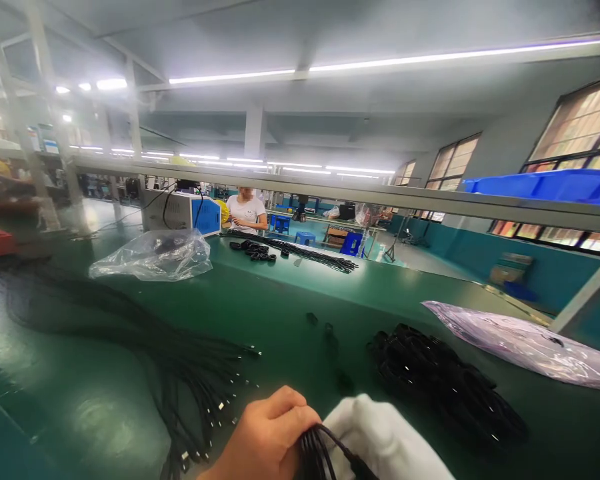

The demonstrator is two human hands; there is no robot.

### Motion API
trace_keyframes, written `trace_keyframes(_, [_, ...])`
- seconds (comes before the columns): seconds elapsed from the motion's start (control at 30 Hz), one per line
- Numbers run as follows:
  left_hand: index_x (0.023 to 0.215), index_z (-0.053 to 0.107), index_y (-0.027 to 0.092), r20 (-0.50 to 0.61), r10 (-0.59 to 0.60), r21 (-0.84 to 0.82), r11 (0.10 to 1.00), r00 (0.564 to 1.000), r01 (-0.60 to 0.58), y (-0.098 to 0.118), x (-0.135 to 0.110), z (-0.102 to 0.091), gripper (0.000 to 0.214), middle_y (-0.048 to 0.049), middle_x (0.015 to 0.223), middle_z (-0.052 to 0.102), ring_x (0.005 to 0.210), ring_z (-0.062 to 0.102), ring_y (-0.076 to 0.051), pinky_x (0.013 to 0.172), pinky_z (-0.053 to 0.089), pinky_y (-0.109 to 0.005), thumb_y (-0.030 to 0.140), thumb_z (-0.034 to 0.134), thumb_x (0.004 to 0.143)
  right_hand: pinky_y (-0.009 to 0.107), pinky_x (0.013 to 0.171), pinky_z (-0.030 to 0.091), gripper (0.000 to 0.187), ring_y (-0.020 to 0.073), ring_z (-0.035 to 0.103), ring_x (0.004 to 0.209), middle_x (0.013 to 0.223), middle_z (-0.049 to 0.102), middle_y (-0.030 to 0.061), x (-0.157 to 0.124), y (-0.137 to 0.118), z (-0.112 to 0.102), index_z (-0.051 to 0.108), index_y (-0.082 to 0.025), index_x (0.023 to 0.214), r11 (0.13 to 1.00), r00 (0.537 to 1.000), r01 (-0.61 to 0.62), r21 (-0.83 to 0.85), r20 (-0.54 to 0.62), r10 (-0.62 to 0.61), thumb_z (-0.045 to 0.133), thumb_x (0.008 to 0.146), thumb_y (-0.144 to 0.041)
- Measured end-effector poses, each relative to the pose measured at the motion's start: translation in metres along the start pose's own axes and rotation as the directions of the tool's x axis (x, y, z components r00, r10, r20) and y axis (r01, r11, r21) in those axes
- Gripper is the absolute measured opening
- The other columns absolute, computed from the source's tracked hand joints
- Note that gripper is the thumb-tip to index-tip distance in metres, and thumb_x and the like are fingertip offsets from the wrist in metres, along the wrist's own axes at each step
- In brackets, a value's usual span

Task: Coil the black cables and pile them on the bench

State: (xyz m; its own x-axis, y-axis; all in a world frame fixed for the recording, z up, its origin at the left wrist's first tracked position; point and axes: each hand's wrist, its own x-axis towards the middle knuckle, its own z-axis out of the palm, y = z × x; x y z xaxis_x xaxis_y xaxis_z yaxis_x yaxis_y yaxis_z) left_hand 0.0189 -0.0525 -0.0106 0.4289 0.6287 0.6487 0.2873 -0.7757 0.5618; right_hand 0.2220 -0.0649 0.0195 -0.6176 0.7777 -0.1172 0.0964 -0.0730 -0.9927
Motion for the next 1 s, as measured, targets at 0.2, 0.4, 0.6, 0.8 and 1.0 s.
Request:
trace_keyframes(0.2, [0.09, 0.066, 0.016, 0.143, -0.101, -0.007, 0.995, 0.985, 0.103, 0.01, 0.011, -0.014, 0.032, -0.0078, 0.085, 0.063, 0.075, 0.06, -0.015, 0.068, 0.047, -0.021, 0.007, 0.038, 0.078, 0.037, 0.09, 0.04, 0.062, 0.0256, 0.053, 0.104, 0.114, 0.059, 0.0025, 0.009, -0.005, 0.013, 0.048, -0.029, 0.13, 0.958, 0.982, -0.051, -0.282, -0.19, -0.004, 0.068, 0.072, -0.022])
trace_keyframes(0.4, [0.086, 0.067, 0.017, 0.188, -0.249, -0.047, 0.964, 0.95, 0.262, 0.007, 0.013, -0.016, 0.029, -0.0046, 0.082, 0.059, 0.075, 0.058, -0.015, 0.067, 0.044, -0.021, 0.01, 0.04, 0.08, 0.033, 0.076, 0.044, 0.046, 0.0212, 0.055, 0.086, 0.09, 0.059, 0.0011, 0.028, -0.008, 0.03, 0.061, -0.019, 0.105, 0.976, 0.978, -0.041, -0.212, -0.209, -0.004, 0.071, 0.06, -0.012])
trace_keyframes(0.6, [0.102, 0.058, 0.02, 0.164, -0.572, -0.192, 0.781, 0.804, 0.595, 0.002, 0.012, -0.013, 0.027, 0.0017, 0.08, 0.063, 0.068, 0.057, -0.013, 0.063, 0.043, -0.022, 0.014, 0.05, 0.077, 0.028, 0.062, 0.05, 0.039, 0.017, 0.059, 0.076, 0.087, 0.059, 0.0098, 0.036, 0.005, 0.032, 0.061, -0.009, 0.099, 0.84, 0.995, -0.021, 0.542, 0.092, -0.035, 0.071, 0.071, -0.035])
trace_keyframes(0.8, [0.076, 0.058, 0.019, 0.098, -0.617, -0.051, 0.78, 0.781, 0.623, -0.002, 0.014, -0.005, 0.009, 0.0041, 0.061, 0.058, 0.057, 0.052, -0.012, 0.052, 0.035, -0.02, 0.016, 0.05, 0.074, 0.033, 0.064, 0.053, 0.04, 0.0183, 0.06, 0.077, 0.087, 0.06, 0.0121, 0.038, 0.015, 0.031, 0.064, -0.007, 0.099, 0.883, 0.999, 0.004, 0.469, 0.043, -0.028, 0.071, 0.073, -0.037])
trace_keyframes(1.0, [0.069, 0.058, 0.019, 0.098, -0.641, -0.023, 0.764, 0.761, 0.645, -0.006, 0.016, -0.004, 0.01, 0.0036, 0.058, 0.058, 0.054, 0.054, -0.012, 0.049, 0.036, -0.02, 0.015, 0.049, 0.071, 0.032, 0.062, 0.053, 0.036, 0.0181, 0.06, 0.074, 0.082, 0.059, 0.011, 0.038, 0.02, 0.033, 0.064, -0.006, 0.092, 0.875, 0.998, 0.055, 0.481, -0.024, -0.05, 0.071, 0.072, -0.036])
